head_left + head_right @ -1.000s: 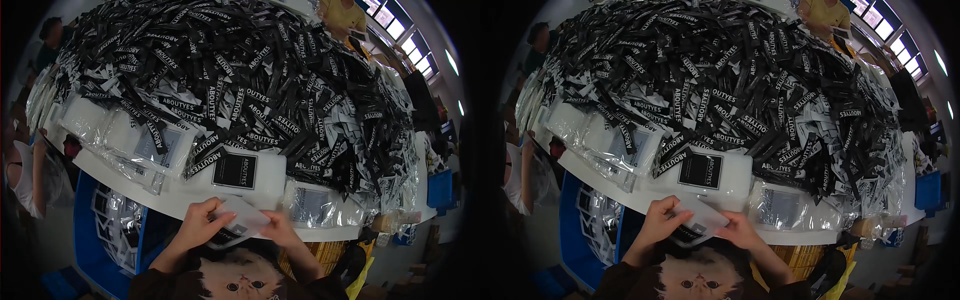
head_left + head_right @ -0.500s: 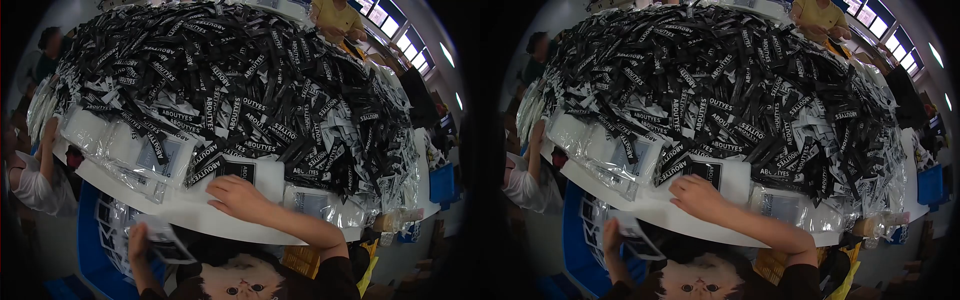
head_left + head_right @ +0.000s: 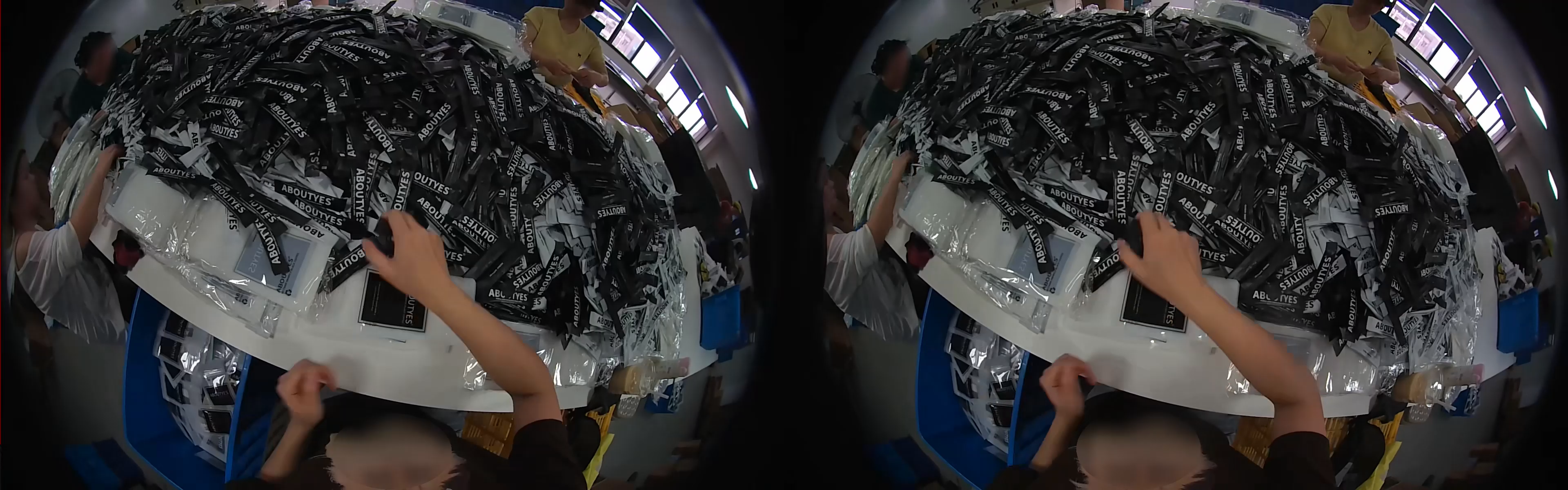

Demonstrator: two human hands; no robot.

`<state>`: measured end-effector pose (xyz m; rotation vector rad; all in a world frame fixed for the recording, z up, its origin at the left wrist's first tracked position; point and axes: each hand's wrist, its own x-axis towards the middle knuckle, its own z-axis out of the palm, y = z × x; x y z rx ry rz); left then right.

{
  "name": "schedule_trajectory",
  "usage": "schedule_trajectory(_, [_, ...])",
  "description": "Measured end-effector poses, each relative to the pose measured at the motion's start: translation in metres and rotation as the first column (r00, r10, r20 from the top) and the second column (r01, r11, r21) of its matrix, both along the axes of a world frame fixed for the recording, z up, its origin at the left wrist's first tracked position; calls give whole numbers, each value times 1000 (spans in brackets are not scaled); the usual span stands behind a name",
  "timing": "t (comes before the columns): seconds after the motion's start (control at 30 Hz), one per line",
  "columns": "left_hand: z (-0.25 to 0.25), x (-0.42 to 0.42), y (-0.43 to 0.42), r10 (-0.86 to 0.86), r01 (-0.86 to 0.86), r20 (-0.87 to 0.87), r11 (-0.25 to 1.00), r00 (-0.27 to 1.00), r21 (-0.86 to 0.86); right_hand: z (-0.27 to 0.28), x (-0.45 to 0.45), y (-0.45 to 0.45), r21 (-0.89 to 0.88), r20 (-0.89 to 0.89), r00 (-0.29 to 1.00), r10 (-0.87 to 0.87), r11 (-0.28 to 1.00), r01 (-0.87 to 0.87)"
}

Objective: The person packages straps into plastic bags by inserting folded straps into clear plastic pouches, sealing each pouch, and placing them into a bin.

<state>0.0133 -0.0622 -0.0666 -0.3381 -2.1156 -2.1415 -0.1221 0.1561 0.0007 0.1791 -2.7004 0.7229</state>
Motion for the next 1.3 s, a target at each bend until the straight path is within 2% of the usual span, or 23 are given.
schedule_trajectory(0.07, [24, -21, 49, -386, 295, -211, 884, 898, -363, -13, -22, 8, 141, 122, 979, -165, 979, 148])
schedule_trajectory(0.1, [30, -31, 77, -450, 309, -301, 855, 841, -417, -16, -25, 11, 139, 117, 978, -171, 978, 154])
schedule_trajectory(0.17, [26, -40, 103, -507, 307, -392, 828, 768, -470, -18, -32, 15, -61, 356, 930, -85, 992, 114])
schedule_trajectory(0.23, [17, -44, 114, -472, 158, -345, 745, 812, -648, -19, -29, 23, -250, 140, 988, -70, 963, 104])
schedule_trajectory(0.3, [10, -47, 110, -466, 188, -330, 766, 821, -615, -1, -19, 32, -408, -164, 982, -96, 913, 21])
schedule_trajectory(0.37, [7, -50, 103, -469, 225, -303, 778, 830, -586, 16, -6, 40, -694, -52, 980, -195, 712, 105])
schedule_trajectory(0.5, [12, -50, 101, -375, 195, -241, 815, 895, -545, 50, 30, 52, -916, -254, 953, -167, 359, -181])
schedule_trajectory(0.57, [16, -48, 98, -271, 145, -143, 809, 952, -570, 58, 68, 54, -961, -274, 961, 23, 13, -275])
schedule_trajectory(0.63, [22, -54, 96, -204, 210, 63, 866, 977, -454, 47, 113, 58, -906, -292, 932, 213, -373, -199])
schedule_trajectory(0.67, [20, -55, 99, -206, 208, 32, 954, 978, -217, 33, 131, 45, -915, -347, 932, 108, -258, -311])
schedule_trajectory(0.73, [16, -60, 99, -288, 259, -93, 936, 953, -239, -3, 159, 18, -920, -378, 925, 30, 101, -379])
schedule_trajectory(0.8, [13, -61, 94, -360, 298, -215, 915, 908, -271, -34, 184, 9, -844, -159, 987, 21, 516, -147])
schedule_trajectory(0.83, [12, -59, 89, -337, 315, -19, 896, 941, -313, -48, 196, 5, -735, 21, 999, -43, 677, 45])
schedule_trajectory(0.87, [12, -57, 87, -291, 335, 174, 875, 941, -350, -65, 202, 2, -747, -145, 979, -143, 665, -13])
schedule_trajectory(0.9, [15, -53, 89, -204, 264, 241, 930, 949, -255, -65, 201, -1, -750, -142, 979, -145, 662, -10])
schedule_trajectory(0.93, [20, -47, 89, -205, 269, 249, 927, 947, -261, -62, 200, -5, -802, -294, 933, -206, 584, -124])
schedule_trajectory(0.97, [27, -42, 89, -153, 153, 22, 941, 988, -302, -60, 199, -9, -825, -431, 855, -287, 508, -246])
schedule_trajectory(1.0, [35, -39, 90, -104, 33, -215, 950, 971, -311, -58, 200, -5, -777, -271, 943, -192, 622, -96])
schedule_trajectory(1.07, [56, -34, 94, -164, 38, -433, 957, 886, -286, -76, 210, -4, -781, -155, 969, -190, 625, -3])
schedule_trajectory(1.1, [56, -29, 92, -230, 76, -466, 943, 855, -325, -79, 211, -2, -770, -28, 986, -167, 632, 85])
schedule_trajectory(1.17, [61, -19, 89, -312, 111, -473, 907, 824, -405, -76, 215, -2, -755, -36, 976, -213, 646, 113])
schedule_trajectory(1.23, [67, -13, 88, -467, 154, -471, 813, 749, -561, -71, 211, -1, -899, 208, 943, -259, 329, 289])
schedule_trajectory(1.3, [57, -11, 84, -535, 209, -438, 773, 722, -600, -43, 209, 11, -912, 257, 951, -170, 282, 297])
